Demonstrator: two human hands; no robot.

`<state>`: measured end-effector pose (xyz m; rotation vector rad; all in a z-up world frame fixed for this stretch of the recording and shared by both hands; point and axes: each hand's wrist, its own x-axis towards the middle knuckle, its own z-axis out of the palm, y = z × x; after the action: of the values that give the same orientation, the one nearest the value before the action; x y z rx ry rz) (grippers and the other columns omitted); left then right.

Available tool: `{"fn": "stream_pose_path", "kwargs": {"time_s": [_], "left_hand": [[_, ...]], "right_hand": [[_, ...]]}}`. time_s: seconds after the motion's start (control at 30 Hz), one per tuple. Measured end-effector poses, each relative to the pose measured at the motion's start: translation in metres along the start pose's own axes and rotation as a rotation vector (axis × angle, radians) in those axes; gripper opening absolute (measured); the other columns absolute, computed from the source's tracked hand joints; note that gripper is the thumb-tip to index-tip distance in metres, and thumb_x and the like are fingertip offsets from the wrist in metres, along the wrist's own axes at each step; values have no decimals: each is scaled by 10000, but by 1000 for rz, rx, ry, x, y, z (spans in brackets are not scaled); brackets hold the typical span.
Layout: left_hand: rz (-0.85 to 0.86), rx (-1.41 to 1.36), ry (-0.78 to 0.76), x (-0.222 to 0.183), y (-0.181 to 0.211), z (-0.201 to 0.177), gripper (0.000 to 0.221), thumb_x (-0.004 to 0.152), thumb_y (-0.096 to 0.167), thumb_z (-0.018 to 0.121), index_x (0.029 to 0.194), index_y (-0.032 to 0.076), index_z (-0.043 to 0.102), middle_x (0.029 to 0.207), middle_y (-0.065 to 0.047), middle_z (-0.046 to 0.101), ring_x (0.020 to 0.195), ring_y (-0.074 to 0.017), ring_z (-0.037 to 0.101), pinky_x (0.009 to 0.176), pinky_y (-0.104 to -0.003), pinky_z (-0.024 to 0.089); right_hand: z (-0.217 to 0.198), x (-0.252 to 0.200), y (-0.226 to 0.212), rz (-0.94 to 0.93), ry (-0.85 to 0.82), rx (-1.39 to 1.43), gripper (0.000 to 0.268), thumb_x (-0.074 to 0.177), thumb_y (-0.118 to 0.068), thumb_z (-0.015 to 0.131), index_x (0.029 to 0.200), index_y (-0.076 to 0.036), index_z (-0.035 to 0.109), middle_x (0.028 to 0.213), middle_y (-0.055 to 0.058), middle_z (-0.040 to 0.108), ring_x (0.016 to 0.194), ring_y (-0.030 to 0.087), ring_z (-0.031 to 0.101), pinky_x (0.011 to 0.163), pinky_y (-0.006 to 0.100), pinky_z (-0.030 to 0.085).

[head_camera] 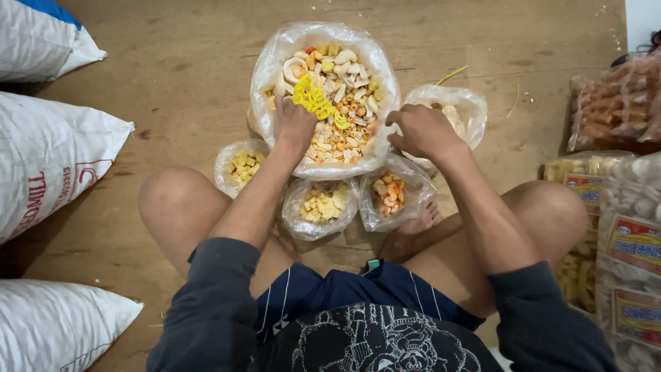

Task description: Sorting different types of crackers and snacks from a large central bag into smaller individual bags by hand.

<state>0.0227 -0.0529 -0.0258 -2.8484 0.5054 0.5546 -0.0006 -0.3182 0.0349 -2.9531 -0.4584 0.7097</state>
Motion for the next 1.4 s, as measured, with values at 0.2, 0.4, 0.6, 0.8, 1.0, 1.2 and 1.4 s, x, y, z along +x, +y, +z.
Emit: {"fn": "stream_pose_path", "kwargs": {"time_s": [0.2, 0.4, 0.6, 0.8, 1.0, 1.2, 1.4], "left_hand": [[6, -2, 17, -1, -1, -1, 240, 900, -13, 630, 987, 119, 810, 1009, -115, 778, 1093, -354, 638, 984, -538, 265], [-5, -12, -1, 1, -6, 1, 221, 904, 10, 637, 976, 123, 812, 1011, -111, 787, 1084, -359, 648, 1006, -577, 236], [107, -389, -26, -14, -4, -44, 214, 761, 295, 812, 875, 114, 807, 956, -155, 775, 1027, -444, 706, 988, -667, 262], [179, -634, -180, -35, -11, -62, 182, 761, 374, 751, 783, 203, 809, 946, -167, 782, 1066, -436, 703, 968, -583, 327], [145, -679, -247, -49, -30, -69, 275, 691, 505, 836, 802, 255, 817, 906, -98, 780, 1073, -367, 704, 1013, -576, 342], [68, -647, -309, -68, -56, -89, 326, 840, 491, 763, 908, 178, 824, 1050, -188, 768, 1175, -412, 670, 1050, -622, 340], [-16, -459, -126, -52, -63, -51, 529, 874, 495, 736, 1147, 42, 745, 1118, -265, 711, 1181, -482, 634, 1106, -732, 240]], "right_hand": [[7, 4, -14, -90, 60, -35, 294, 894, -340, 702, 1132, -172, 741, 1140, 147, 728, 1081, 393, 699, 868, 547, 581], [23, 15, -23, -154, 105, -52, 279, 911, -336, 690, 1141, -185, 733, 1122, 141, 732, 1028, 385, 711, 837, 527, 584], [5, 10, -61, -246, 148, 344, 502, 879, -179, 737, 1357, -112, 600, 1205, 230, 658, 1052, 432, 685, 852, 584, 575], [0, 7, -85, -323, 47, 785, 448, 849, -70, 809, 1263, 21, 665, 1029, 230, 733, 952, 364, 749, 852, 426, 609], [15, 12, -89, -343, 75, 697, 112, 863, -192, 816, 965, -151, 794, 767, 67, 767, 756, 209, 751, 706, 355, 580], [1, 9, -104, -300, -279, 393, 384, 781, -225, 839, 1151, -146, 772, 993, 164, 786, 1016, 373, 741, 899, 499, 590], [112, 96, -37, -186, 7, 76, 230, 889, -308, 750, 1116, -276, 774, 1067, 63, 731, 1038, 320, 725, 831, 480, 612]]}}
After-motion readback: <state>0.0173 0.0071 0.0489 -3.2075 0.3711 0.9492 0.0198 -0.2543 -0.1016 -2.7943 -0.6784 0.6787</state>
